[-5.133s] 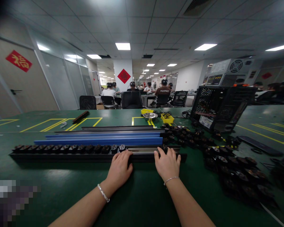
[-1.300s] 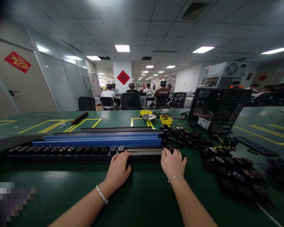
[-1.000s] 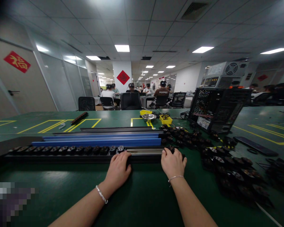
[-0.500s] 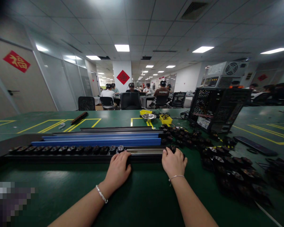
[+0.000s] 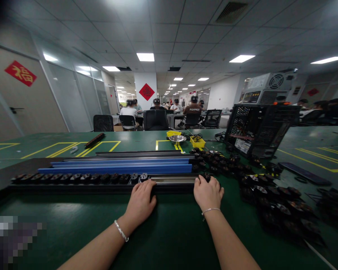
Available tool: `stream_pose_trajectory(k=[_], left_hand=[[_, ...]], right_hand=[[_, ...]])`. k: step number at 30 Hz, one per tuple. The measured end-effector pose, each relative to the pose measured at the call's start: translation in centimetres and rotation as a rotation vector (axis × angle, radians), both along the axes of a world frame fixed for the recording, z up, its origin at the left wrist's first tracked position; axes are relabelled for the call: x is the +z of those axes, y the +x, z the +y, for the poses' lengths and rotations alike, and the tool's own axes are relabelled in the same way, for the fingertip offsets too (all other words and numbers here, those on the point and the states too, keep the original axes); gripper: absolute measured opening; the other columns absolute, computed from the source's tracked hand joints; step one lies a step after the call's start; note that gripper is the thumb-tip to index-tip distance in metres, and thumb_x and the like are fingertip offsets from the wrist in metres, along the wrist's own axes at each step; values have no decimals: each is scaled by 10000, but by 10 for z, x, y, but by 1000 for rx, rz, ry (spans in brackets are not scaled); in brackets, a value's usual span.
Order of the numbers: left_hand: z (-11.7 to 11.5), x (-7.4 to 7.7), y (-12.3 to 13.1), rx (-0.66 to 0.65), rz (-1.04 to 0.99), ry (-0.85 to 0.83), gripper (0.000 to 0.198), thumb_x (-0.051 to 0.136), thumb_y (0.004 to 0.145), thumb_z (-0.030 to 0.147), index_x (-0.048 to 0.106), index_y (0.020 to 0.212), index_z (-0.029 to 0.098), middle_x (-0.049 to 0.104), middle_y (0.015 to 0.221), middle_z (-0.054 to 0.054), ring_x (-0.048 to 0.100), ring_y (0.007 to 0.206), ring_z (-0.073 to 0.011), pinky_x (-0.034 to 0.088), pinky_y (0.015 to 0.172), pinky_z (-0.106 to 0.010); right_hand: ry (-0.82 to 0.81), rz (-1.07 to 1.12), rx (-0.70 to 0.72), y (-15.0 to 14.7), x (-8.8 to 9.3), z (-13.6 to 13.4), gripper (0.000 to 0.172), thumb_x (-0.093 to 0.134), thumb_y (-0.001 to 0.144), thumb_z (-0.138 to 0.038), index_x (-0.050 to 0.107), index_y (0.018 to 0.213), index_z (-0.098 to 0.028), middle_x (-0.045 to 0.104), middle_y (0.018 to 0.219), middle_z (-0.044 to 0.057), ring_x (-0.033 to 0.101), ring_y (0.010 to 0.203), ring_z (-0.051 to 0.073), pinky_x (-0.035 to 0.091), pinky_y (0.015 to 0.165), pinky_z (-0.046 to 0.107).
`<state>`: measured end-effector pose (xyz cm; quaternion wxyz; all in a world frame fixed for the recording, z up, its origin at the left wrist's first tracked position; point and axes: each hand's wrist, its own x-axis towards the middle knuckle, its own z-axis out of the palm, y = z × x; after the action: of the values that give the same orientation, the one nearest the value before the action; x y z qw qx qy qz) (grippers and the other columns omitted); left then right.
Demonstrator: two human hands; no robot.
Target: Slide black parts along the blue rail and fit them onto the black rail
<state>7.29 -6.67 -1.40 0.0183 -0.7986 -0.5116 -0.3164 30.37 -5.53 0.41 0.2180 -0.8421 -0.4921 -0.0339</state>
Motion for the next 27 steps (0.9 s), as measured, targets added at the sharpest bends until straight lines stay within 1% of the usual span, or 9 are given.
stream_pose_trajectory(k=[9, 19, 27], left_hand=[[1, 0, 0, -3, -2, 8, 407, 483, 746, 113, 491, 1137, 224, 585, 1185, -52, 479, 1162, -194, 286, 1021, -400], [2, -3, 0, -8, -8, 17, 403, 494, 741, 127, 481, 1131, 225, 576, 1191, -55, 464, 1172, -190, 279, 1021, -395], [2, -2, 0, -15, -21, 16, 382, 509, 739, 150, 486, 1114, 220, 580, 1177, -54, 465, 1166, -190, 286, 1023, -381]], right_hand=[[-3, 3, -12, 6, 1, 0, 491, 248, 872, -429, 588, 1200, -297, 446, 1294, 140, 350, 1254, 303, 275, 999, 514], [30, -4, -21, 11, -3, 3, 499, 261, 864, -442, 592, 1201, -281, 447, 1293, 142, 330, 1253, 333, 298, 985, 514], [45, 24, -24, 18, -2, 5, 516, 255, 856, -432, 608, 1187, -252, 476, 1244, 137, 397, 1196, 311, 330, 980, 475]])
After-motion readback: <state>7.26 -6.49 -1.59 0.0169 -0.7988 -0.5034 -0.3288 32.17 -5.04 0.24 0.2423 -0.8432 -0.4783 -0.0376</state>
